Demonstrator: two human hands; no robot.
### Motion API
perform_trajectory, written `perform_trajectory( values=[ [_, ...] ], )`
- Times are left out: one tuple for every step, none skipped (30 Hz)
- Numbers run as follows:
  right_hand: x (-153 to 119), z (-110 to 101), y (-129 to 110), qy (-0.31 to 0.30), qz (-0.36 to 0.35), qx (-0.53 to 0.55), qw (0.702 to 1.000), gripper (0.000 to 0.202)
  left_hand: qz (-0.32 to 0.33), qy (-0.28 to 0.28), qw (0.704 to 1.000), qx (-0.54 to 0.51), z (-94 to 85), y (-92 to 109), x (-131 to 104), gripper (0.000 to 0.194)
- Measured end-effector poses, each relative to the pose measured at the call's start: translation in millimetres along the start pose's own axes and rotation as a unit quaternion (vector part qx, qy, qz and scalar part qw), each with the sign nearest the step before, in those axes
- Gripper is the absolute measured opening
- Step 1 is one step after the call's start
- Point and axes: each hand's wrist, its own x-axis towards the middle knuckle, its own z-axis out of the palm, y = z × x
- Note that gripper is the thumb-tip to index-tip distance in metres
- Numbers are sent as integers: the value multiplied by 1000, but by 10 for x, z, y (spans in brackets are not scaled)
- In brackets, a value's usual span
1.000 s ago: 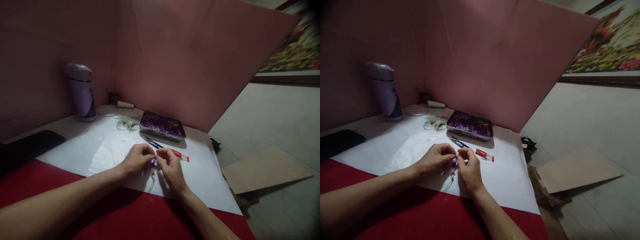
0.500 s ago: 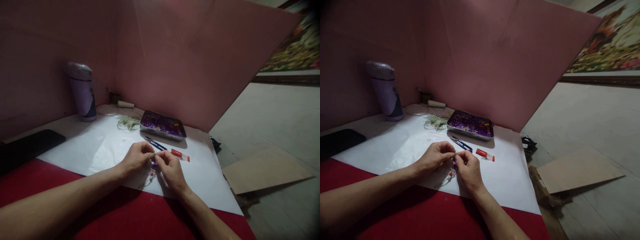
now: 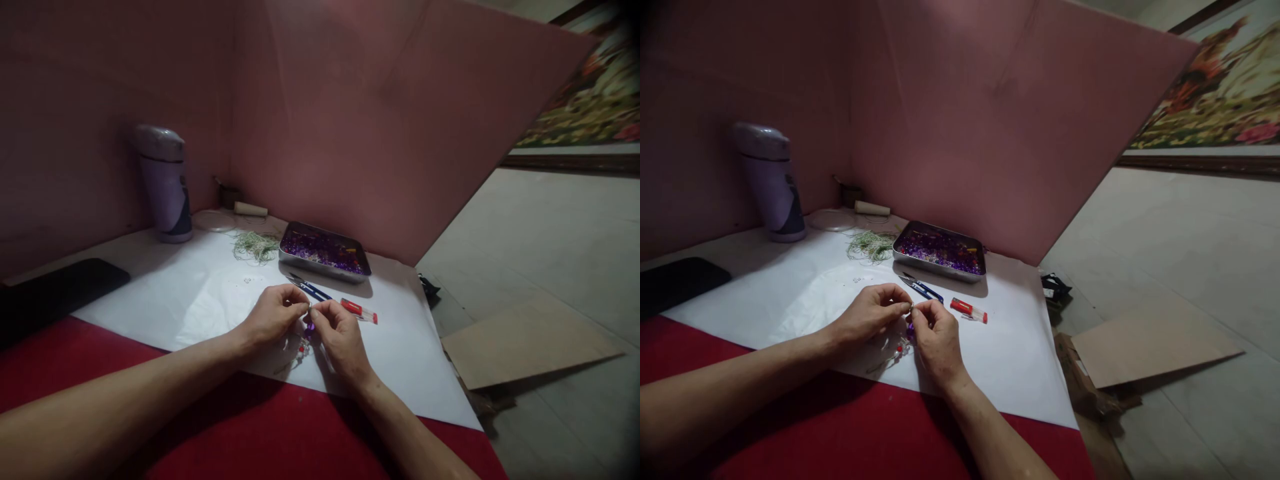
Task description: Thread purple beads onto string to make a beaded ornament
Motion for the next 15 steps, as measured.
perform_trajectory(
  values=[
    [-2,0,1,2,1,2,1000,15,-5,-1,1000,0,2,3,1,2],
    [-4,0,0,1,2,3,1000,16,-9,-2,1000,-2,3,3,4,3],
    [-6,-1,-2,0,2,5,1000,16,-12,-5,1000,-5,4,1,7,3],
    [-6,-2,-5,-1,2,6,1000,16,-13,-8,1000,-10,5,-5,10,4],
    [-4,-3,-9,-3,2,7,1000,16,-12,-12,1000,-15,5,-14,13,5],
    [-2,-4,-13,-4,1,8,1000,16,-10,-17,1000,-20,5,-25,16,6],
    [0,-4,-17,-5,1,10,1000,16,-7,-20,999,-24,5,-40,20,7],
    [3,-3,-20,-5,0,10,1000,16,-4,-22,999,-28,4,-55,24,7],
    [5,-3,-24,-5,1,11,1000,16,-2,-25,999,-31,4,-71,27,7],
    [6,-2,-26,-4,2,11,1000,16,0,-27,999,-33,3,-84,31,7],
    [6,-1,-28,-3,2,11,1000,15,1,-28,999,-34,2,-95,34,7],
    [6,-1,-28,-3,3,11,1000,14,2,-29,999,-33,1,-101,36,7],
    [4,0,-27,-2,4,10,1000,14,2,-31,999,-31,0,-101,37,8],
    [2,-1,-25,-2,4,8,1000,14,3,-32,999,-29,0,-96,36,9],
    [1,-2,-22,-2,3,4,1000,14,4,-34,999,-29,0,-86,33,10]
  ],
)
